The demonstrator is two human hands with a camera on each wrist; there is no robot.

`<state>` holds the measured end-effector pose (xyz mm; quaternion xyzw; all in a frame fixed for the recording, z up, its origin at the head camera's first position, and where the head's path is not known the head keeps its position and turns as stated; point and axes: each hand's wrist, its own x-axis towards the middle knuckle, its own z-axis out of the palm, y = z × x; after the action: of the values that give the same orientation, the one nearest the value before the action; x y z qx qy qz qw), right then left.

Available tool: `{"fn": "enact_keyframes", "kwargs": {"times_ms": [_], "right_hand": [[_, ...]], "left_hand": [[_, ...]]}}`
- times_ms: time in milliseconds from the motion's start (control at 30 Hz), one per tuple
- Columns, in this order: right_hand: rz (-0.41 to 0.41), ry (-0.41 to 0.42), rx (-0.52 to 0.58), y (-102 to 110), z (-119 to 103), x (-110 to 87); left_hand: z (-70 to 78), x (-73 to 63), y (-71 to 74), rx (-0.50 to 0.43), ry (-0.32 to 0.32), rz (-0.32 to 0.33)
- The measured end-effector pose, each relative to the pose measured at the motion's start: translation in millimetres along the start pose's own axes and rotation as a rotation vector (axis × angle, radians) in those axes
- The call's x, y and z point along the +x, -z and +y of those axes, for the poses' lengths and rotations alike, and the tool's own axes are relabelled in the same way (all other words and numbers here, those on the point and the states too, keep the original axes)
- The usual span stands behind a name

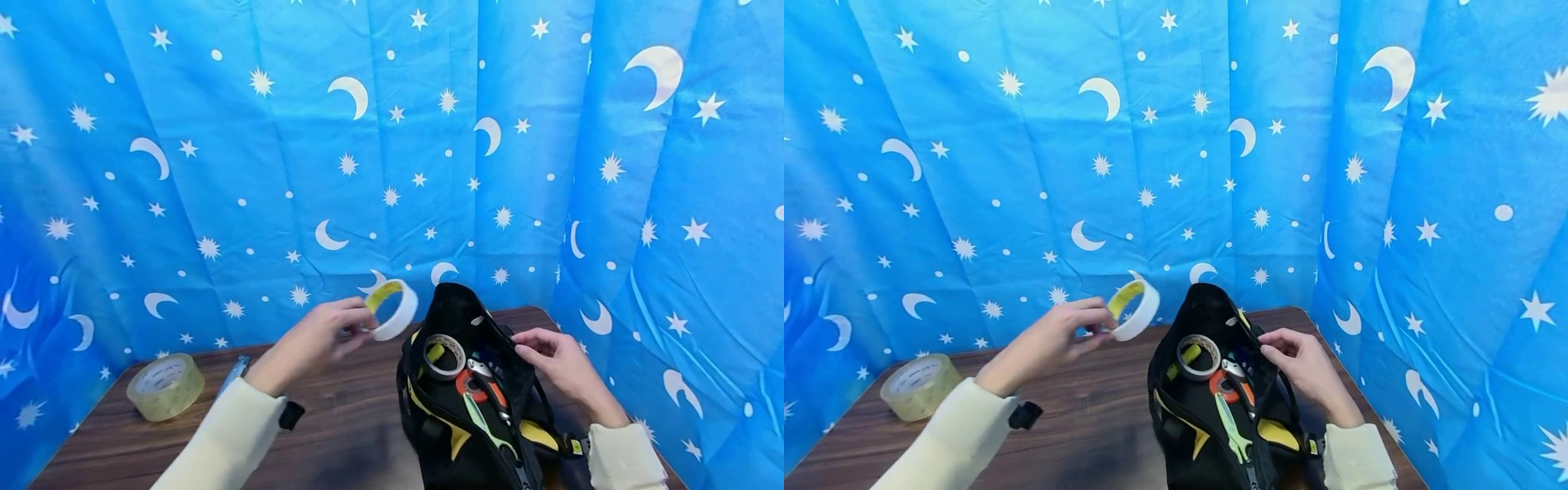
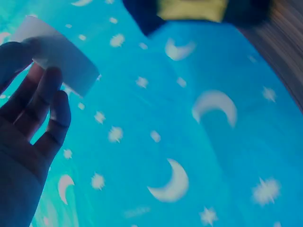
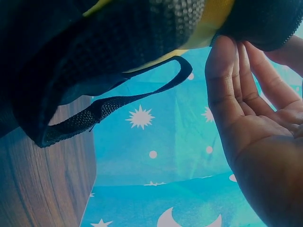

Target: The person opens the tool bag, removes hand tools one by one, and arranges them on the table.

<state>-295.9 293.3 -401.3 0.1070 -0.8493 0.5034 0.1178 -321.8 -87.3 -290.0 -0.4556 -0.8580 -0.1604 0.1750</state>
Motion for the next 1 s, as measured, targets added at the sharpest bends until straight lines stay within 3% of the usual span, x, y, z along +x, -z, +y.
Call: {"fn": "enact_keyframes", "kwargs": {"times_ms": [200, 400, 500, 700, 1000], "right_hand": [[0.002, 0.0, -0.014, -2.0, -2.0, 0.3], [-0.002, -0.013, -0.013, -3.9, -3.7, -0.9], [0.009, -0.022, -0.023, -3.8, -3.9, -2.2], [0.016, -0.038, -0.053, -6.7, -2.5, -4.1], [0.011, -0.048, -0.086, -9.2, -4.5, -5.7]], "left_hand": [[-40.3, -48.3, 2.3, 0.177, 0.137, -0.027], [-78.8, -88.3, -13.9, 0.324, 0.122, -0.033], [-92.2, -102.3, -21.5, 0.331, 0.162, -0.045], [-111.7, -127.7, -37.3, 0.333, 0.337, -0.105], [-132.5, -150.4, -57.7, 0.473, 0.44, -0.151]]}}
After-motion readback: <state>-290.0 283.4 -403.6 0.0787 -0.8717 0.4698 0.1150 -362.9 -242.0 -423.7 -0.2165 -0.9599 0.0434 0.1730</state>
